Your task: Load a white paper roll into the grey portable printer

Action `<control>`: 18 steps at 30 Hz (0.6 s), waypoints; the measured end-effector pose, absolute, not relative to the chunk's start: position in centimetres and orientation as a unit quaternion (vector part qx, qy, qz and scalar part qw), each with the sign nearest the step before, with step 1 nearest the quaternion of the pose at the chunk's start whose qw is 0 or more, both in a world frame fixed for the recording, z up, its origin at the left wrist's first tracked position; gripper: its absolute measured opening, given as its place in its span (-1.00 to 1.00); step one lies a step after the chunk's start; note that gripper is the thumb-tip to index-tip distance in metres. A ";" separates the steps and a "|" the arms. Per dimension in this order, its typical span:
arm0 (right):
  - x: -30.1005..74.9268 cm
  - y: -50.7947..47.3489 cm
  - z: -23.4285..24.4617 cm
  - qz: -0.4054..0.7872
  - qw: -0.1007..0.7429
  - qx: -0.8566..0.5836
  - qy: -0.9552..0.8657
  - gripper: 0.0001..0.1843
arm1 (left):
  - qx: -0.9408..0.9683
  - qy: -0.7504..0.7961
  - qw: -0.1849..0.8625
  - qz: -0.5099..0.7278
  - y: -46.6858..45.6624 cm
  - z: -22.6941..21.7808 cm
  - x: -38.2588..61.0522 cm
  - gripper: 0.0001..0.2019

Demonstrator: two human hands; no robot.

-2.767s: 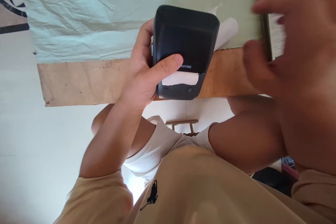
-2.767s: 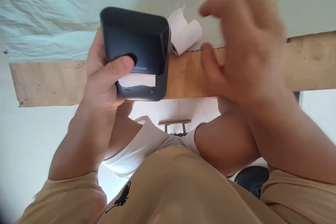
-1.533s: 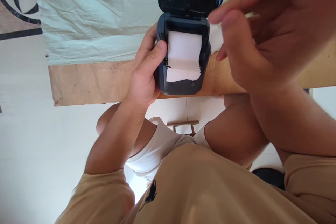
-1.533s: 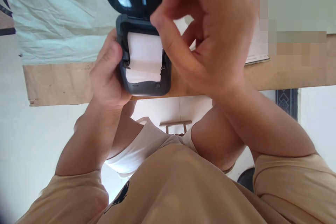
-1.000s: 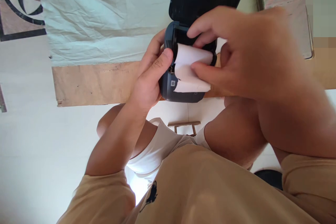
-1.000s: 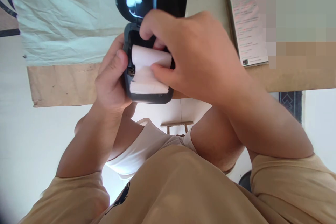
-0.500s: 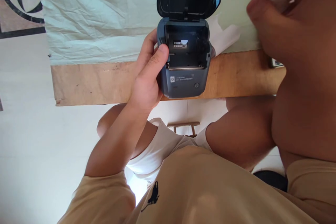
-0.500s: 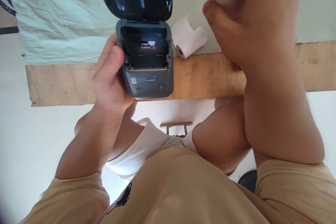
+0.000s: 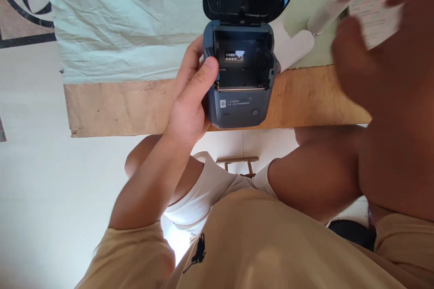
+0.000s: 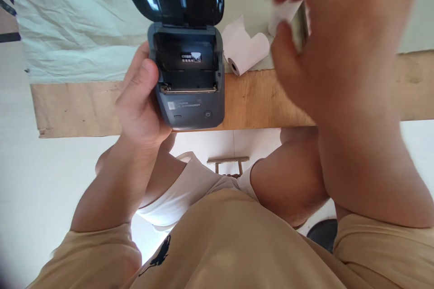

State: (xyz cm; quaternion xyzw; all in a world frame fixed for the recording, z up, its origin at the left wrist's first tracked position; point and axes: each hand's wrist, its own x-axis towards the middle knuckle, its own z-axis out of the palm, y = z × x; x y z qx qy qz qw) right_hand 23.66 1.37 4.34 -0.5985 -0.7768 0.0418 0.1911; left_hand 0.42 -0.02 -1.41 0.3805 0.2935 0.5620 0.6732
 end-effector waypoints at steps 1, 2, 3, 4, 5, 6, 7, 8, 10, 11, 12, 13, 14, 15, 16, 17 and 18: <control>23.2 1.1 4.1 0.034 0.150 -0.580 -0.800 -0.52 | 0.380 0.295 0.671 0.564 0.0 -1.5 0.5 -0.76; 22.6 0.9 3.8 0.024 0.100 -0.566 -0.818 -0.52 | 0.380 0.302 0.667 0.566 0.0 -1.5 0.5 -0.76; 22.1 0.7 3.5 0.018 0.056 -0.560 -0.827 -0.54 | 0.382 0.310 0.660 0.567 0.0 -1.6 0.5 -0.76; 21.7 0.7 3.3 0.020 0.035 -0.564 -0.825 -0.56 | 0.384 0.321 0.653 0.569 0.0 -1.6 0.6 -0.75; 21.3 0.6 3.0 0.019 0.023 -0.573 -0.819 -0.58 | 0.386 0.330 0.647 0.568 0.0 -1.6 0.6 -0.73; 21.2 0.6 2.8 0.012 0.014 -0.586 -0.810 -0.60 | 0.390 0.334 0.646 0.565 0.0 -1.5 0.5 -0.72; 21.1 0.5 2.7 0.003 0.008 -0.598 -0.801 -0.59 | 0.393 0.334 0.648 0.561 0.0 -1.5 0.5 -0.71; 21.2 0.5 2.6 -0.002 0.004 -0.605 -0.796 -0.57 | 0.396 0.328 0.652 0.557 0.0 -1.4 0.5 -0.70; 21.4 0.6 2.5 -0.003 -0.001 -0.600 -0.800 -0.55 | 0.397 0.314 0.663 0.552 0.0 -1.3 0.4 -0.71; 21.5 0.7 2.4 0.001 -0.004 -0.594 -0.805 -0.55 | 0.395 0.309 0.667 0.551 -0.1 -1.2 0.4 -0.72; 21.5 0.8 2.3 0.004 -0.007 -0.588 -0.809 -0.55 | 0.393 0.304 0.668 0.553 -0.1 -1.2 0.4 -0.73; 21.4 0.9 2.3 0.007 -0.010 -0.584 -0.811 -0.56 | 0.391 0.301 0.668 0.557 -0.1 -1.2 0.4 -0.74; 21.3 1.0 2.2 0.008 -0.013 -0.583 -0.812 -0.56 | 0.388 0.299 0.667 0.561 -0.1 -1.2 0.4 -0.74; 21.2 1.1 2.1 0.008 -0.015 -0.584 -0.811 -0.56 | 0.389 0.295 0.667 0.563 -0.1 -1.3 0.4 -0.73; 21.0 1.1 2.1 0.006 -0.016 -0.585 -0.811 -0.57 | 0.393 0.289 0.668 0.562 0.0 -1.4 0.4 -0.73; 20.9 1.1 2.0 0.003 -0.017 -0.584 -0.812 -0.57 | 0.396 0.284 0.670 0.560 0.0 -1.5 0.5 -0.73; 20.9 1.0 2.0 0.001 -0.017 -0.580 -0.814 -0.57 | 0.395 0.282 0.672 0.559 0.0 -1.5 0.5 -0.74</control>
